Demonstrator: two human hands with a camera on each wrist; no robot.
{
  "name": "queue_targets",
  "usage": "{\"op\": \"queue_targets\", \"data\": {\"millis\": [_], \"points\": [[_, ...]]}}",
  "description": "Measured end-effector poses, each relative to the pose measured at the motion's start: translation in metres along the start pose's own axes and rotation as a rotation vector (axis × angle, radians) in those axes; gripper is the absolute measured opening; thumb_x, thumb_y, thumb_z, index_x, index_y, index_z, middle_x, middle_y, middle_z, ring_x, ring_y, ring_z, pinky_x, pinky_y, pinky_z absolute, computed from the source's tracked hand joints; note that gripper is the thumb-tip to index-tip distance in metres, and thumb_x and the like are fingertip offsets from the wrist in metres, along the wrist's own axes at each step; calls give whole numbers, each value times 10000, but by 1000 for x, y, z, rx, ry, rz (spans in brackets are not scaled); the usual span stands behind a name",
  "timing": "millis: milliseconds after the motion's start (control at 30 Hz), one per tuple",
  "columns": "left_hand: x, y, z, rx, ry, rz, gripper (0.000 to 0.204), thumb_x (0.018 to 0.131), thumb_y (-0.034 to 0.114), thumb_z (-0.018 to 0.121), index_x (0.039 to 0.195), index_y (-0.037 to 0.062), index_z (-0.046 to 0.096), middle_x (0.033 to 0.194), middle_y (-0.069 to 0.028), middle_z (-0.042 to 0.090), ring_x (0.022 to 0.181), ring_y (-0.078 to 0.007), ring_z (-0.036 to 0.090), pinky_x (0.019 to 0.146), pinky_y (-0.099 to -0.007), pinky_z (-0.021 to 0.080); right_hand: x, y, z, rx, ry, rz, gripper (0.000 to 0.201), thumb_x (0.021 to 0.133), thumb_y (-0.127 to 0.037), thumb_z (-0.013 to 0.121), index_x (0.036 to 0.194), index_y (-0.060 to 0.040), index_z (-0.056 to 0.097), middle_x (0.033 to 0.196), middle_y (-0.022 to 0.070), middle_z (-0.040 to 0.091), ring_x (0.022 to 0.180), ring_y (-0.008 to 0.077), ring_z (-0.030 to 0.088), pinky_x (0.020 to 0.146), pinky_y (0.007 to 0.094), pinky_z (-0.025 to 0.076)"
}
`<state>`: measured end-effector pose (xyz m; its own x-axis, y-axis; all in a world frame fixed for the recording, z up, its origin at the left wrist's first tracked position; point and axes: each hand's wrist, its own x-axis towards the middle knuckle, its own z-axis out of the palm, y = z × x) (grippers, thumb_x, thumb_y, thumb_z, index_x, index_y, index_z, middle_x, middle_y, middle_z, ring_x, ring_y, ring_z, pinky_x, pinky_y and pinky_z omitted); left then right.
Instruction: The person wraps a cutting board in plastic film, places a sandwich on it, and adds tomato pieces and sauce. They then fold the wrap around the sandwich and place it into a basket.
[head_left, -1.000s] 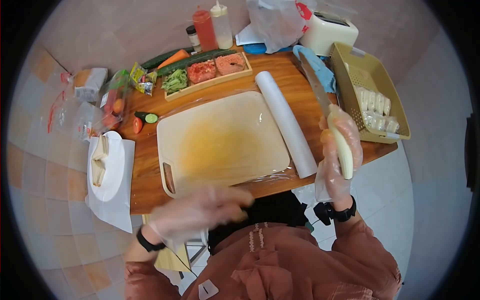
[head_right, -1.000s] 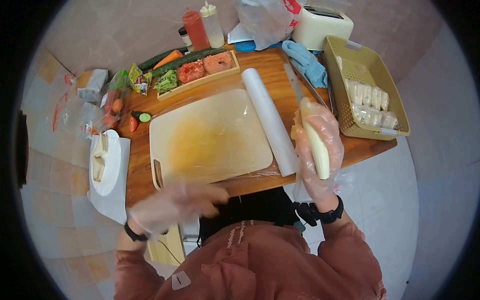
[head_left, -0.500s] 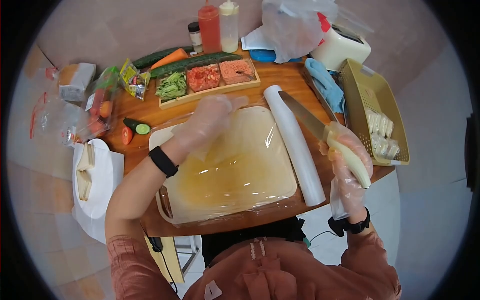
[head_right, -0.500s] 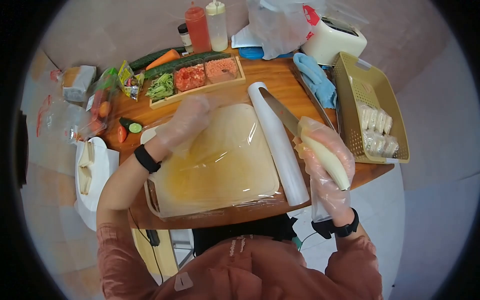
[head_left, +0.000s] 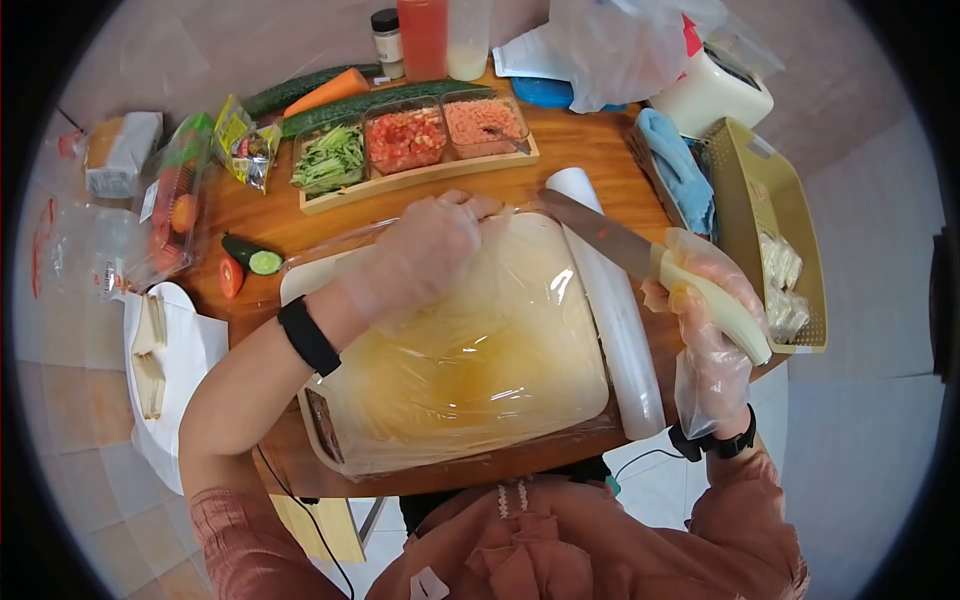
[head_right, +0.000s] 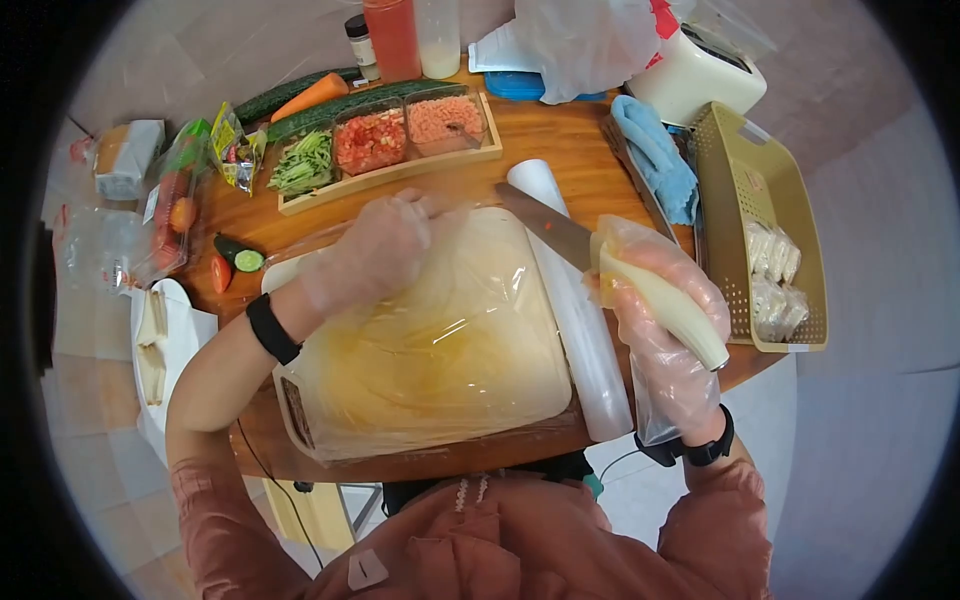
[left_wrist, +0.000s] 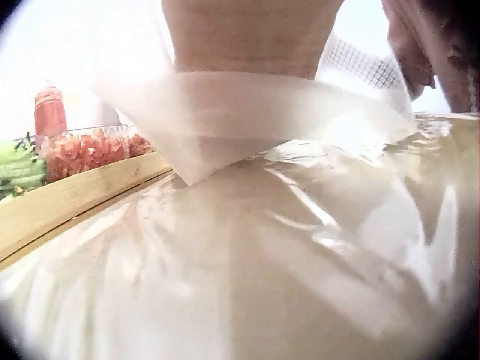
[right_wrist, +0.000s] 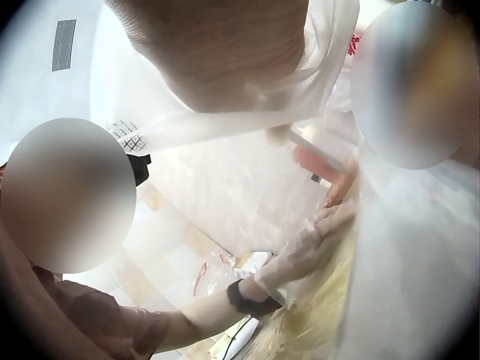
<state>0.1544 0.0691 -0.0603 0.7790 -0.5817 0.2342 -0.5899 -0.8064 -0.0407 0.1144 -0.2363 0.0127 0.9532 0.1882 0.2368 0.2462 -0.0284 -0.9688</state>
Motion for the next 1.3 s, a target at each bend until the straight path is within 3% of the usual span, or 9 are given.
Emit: {"op": "queue_targets", "data": {"millis": [233,467,700,833,933,1000,1133,1200,1300], "points": [[2,-1,4,-44,32,-34,473,869,108,553,1324,-1,626,1202,-132,675,1051,-298,660,850,-389,574,6,1,-4,-120,-66,36,317,956,-160,694,1214,15,640,1317,186,626,1095,264,649,946,407,566],[11,-11,6,-41,-65,-73,436,870,91,549,1286,18,656,1198,-140,675,1027,-329,662,863,-419,553,14,3,-5,-191,-84,68,335,959,-166,708,1238,4,638,1312,157,639,1082,235,650,959,388,559],[15,-20,16,-101,74,-52,424,872,83,555,1273,7,670,1126,-172,695,972,-338,677,862,-432,554,23,10,2,-251,-112,2,269,985,-100,678,1236,-8,647,1311,142,651,1050,186,660,946,362,553],[17,-24,21,-94,92,-92,422,885,84,554,1283,12,673,1090,-180,700,958,-336,682,848,-434,560,23,8,9,-199,-88,-15,230,956,-11,677,1181,33,667,1238,133,694,1059,149,643,952,291,507],[16,-28,22,-169,69,-126,404,903,82,549,1281,55,691,1067,-180,706,953,-334,685,833,-432,566,23,3,7,-303,-114,31,227,955,-1,677,1179,36,664,1232,129,690,1059,152,642,955,293,504],[11,-27,17,-195,224,-82,352,938,100,548,1242,106,728,1009,-170,702,932,-334,682,813,-435,567,23,4,7,-301,-109,29,227,953,0,681,1176,36,664,1227,127,689,1057,152,642,953,293,503],[10,-28,1,-260,69,-39,311,967,138,552,1203,131,754,965,-160,687,888,-342,677,788,-446,563,25,8,7,-362,-104,-16,226,946,4,689,1169,35,667,1218,124,686,1044,155,645,948,292,503],[11,-30,5,-132,33,42,295,984,169,557,1191,130,763,937,-160,671,853,-343,674,753,-450,559,26,13,8,-321,-104,-36,227,945,2,690,1168,35,668,1214,125,688,1040,158,646,946,293,504],[12,-30,12,-116,119,55,281,1004,194,551,1175,128,764,944,-162,668,837,-341,676,728,-442,557,26,16,7,-268,-83,-86,226,941,-6,694,1162,34,671,1199,128,696,1033,164,650,942,296,506]]}}
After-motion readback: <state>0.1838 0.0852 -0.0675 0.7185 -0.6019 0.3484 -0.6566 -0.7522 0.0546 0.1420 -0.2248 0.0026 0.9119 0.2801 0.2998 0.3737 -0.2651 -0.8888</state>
